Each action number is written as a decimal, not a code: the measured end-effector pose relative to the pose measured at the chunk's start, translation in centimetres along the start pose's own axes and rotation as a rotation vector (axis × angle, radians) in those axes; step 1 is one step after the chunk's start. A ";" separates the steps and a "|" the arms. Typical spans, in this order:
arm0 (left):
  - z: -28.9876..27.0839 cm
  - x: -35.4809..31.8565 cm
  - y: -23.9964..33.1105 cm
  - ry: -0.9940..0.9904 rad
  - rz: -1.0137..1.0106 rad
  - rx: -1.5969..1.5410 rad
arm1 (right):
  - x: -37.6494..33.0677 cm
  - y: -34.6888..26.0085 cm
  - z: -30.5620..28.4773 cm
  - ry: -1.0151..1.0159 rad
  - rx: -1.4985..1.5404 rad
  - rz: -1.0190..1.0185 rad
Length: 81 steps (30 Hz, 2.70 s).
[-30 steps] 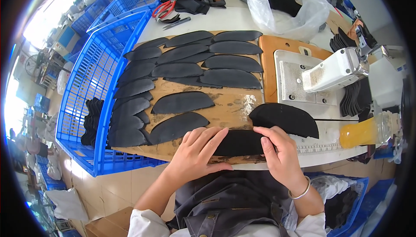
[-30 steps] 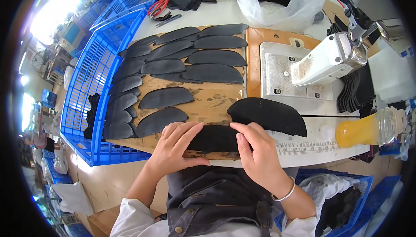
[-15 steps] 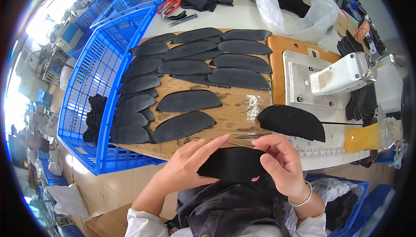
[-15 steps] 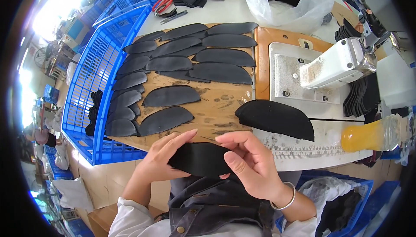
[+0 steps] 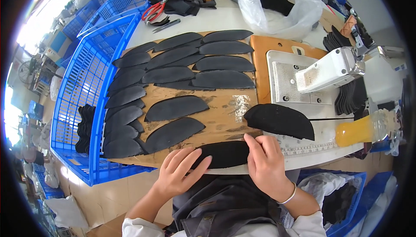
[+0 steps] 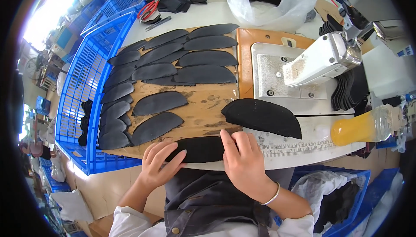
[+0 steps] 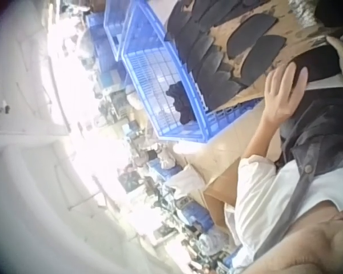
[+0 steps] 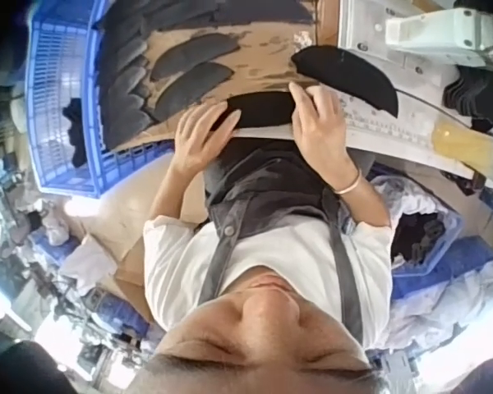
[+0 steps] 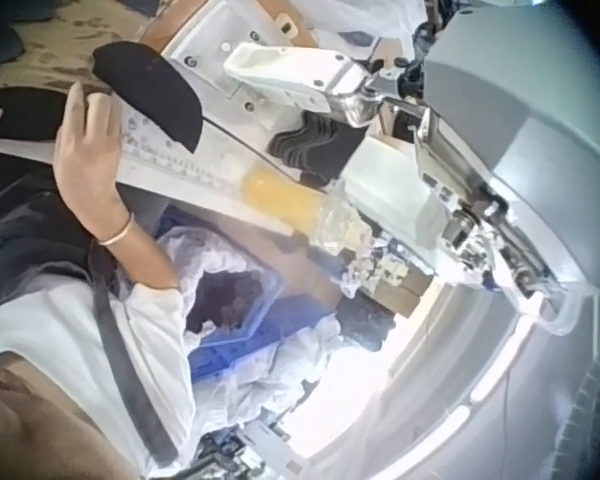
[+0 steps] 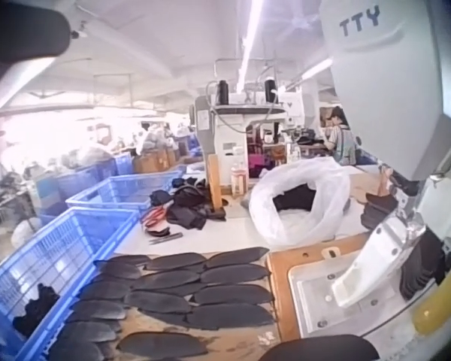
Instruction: Applying adhesive from a squeeze bottle to the edges of black fabric shoe parts and stacking them.
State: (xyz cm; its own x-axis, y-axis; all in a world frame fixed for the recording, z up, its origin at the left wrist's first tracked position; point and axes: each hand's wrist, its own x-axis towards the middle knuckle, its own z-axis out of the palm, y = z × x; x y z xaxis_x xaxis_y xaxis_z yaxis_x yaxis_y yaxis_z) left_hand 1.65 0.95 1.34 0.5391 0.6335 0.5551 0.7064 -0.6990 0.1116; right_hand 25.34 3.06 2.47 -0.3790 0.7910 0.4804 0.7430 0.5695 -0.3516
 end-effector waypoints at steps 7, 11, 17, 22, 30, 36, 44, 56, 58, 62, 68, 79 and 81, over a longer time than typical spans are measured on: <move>0.6 -1.2 0.2 0.105 -0.044 -0.076 | -0.3 -2.6 -0.5 -0.067 -0.132 -0.201; 0.9 -1.7 0.0 0.150 -0.067 -0.136 | -0.7 -5.1 1.5 -0.338 0.052 -0.229; 1.1 -1.4 -0.2 0.151 -0.079 -0.153 | -4.6 -1.6 -2.1 -0.351 -0.345 0.145; 0.2 -1.7 0.0 0.144 -0.095 -0.154 | -10.1 1.2 -9.9 -0.093 -0.502 0.256; 0.0 -1.3 0.1 0.096 -0.177 -0.265 | -10.8 3.0 -9.9 0.075 -0.317 0.080; -1.8 -3.7 0.4 0.213 -0.274 -0.102 | -7.6 1.2 -6.2 -0.017 -0.002 -0.083; -0.7 -24.3 -2.1 0.335 -1.377 -0.050 | -8.8 1.3 -3.9 -0.094 0.088 -0.033; -4.3 -10.5 1.4 -0.329 -1.157 -0.677 | -7.9 0.6 -2.0 -0.151 0.134 -0.063; -3.9 -8.0 2.3 -0.156 -0.922 -0.495 | -8.0 0.6 -2.0 -0.126 0.121 -0.078; -2.0 -4.4 4.5 0.217 -0.502 -0.042 | -6.5 -0.7 -1.3 -0.071 0.107 -0.106; 0.3 -6.4 5.5 0.478 -0.249 0.183 | -4.2 -1.8 -0.8 -0.058 0.150 -0.172; 0.4 -7.4 5.2 0.657 -0.389 0.326 | -2.8 -3.4 1.1 -0.112 0.138 -0.195; 0.7 -7.7 5.0 0.653 -0.394 0.324 | -2.7 -3.5 1.1 -0.115 0.103 -0.213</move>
State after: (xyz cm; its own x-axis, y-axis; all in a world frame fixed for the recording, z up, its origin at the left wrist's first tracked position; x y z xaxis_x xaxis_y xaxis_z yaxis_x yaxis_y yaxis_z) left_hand 1.33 -7.23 -2.96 -0.0796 0.4218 0.9032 0.9388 -0.2730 0.2102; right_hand 23.12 -0.84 1.52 -0.5854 0.6677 0.4599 0.5819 0.7410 -0.3351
